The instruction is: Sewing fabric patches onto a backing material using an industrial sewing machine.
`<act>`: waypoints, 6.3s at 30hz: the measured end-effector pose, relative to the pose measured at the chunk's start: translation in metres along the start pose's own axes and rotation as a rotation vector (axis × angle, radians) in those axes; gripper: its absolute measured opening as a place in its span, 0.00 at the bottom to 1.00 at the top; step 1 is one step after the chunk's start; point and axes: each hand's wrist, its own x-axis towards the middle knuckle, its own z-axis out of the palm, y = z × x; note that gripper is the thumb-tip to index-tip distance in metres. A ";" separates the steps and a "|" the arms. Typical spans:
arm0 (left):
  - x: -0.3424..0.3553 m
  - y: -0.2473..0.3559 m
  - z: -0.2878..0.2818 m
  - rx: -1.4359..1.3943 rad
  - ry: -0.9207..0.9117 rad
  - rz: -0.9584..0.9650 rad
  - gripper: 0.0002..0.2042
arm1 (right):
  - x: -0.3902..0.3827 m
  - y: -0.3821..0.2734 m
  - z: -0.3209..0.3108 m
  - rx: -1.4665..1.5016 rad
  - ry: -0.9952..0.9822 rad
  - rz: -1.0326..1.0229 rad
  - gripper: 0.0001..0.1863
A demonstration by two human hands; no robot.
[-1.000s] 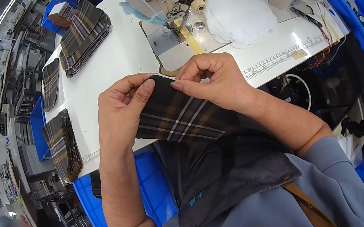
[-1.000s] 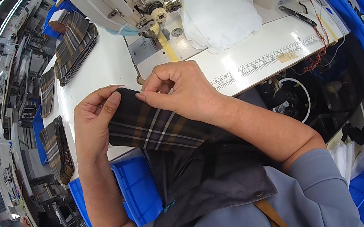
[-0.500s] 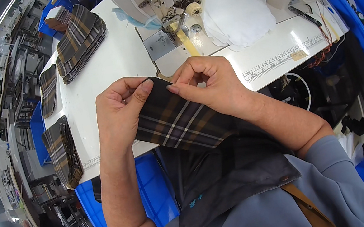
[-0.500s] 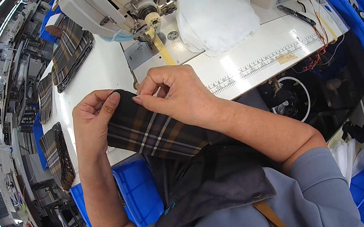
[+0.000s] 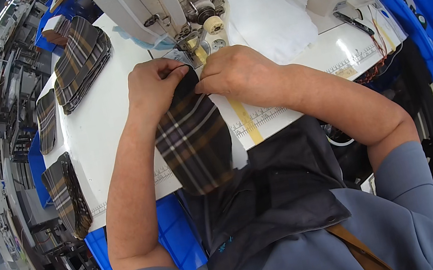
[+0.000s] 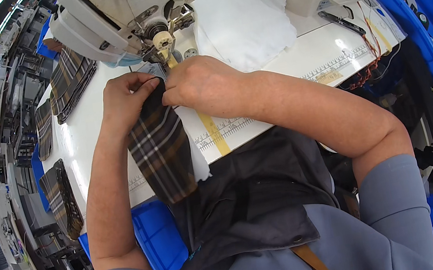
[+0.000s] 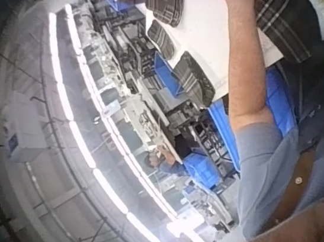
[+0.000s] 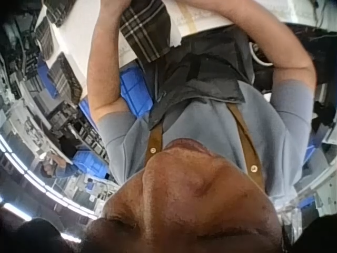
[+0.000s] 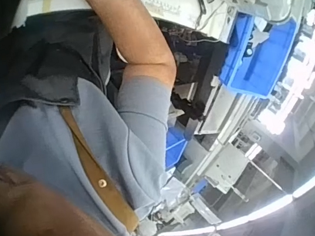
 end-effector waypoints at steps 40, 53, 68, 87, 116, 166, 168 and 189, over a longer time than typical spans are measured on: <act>-0.128 0.030 0.039 0.072 0.158 0.421 0.09 | -0.048 -0.054 -0.027 0.038 0.147 0.253 0.07; -0.129 0.037 0.040 0.371 0.172 0.633 0.07 | -0.079 -0.083 -0.020 -0.002 0.058 0.154 0.12; -0.134 0.048 0.037 0.447 0.045 0.641 0.10 | -0.071 -0.069 -0.028 0.299 0.064 0.266 0.11; -0.086 0.030 0.017 0.209 -0.057 0.530 0.15 | -0.050 -0.060 -0.016 -0.021 0.106 0.033 0.03; -0.018 -0.015 0.008 0.112 0.010 0.567 0.09 | -0.002 0.013 -0.014 -0.091 -0.100 0.156 0.09; 0.005 -0.019 -0.004 0.158 -0.024 0.550 0.11 | -0.005 0.015 0.003 -0.148 0.056 0.163 0.15; 0.006 -0.016 -0.005 0.188 -0.016 0.544 0.10 | -0.005 0.015 0.003 -0.161 0.047 0.170 0.15; -0.037 0.000 0.032 0.465 0.018 0.396 0.28 | -0.009 0.017 0.005 -0.119 0.081 0.157 0.13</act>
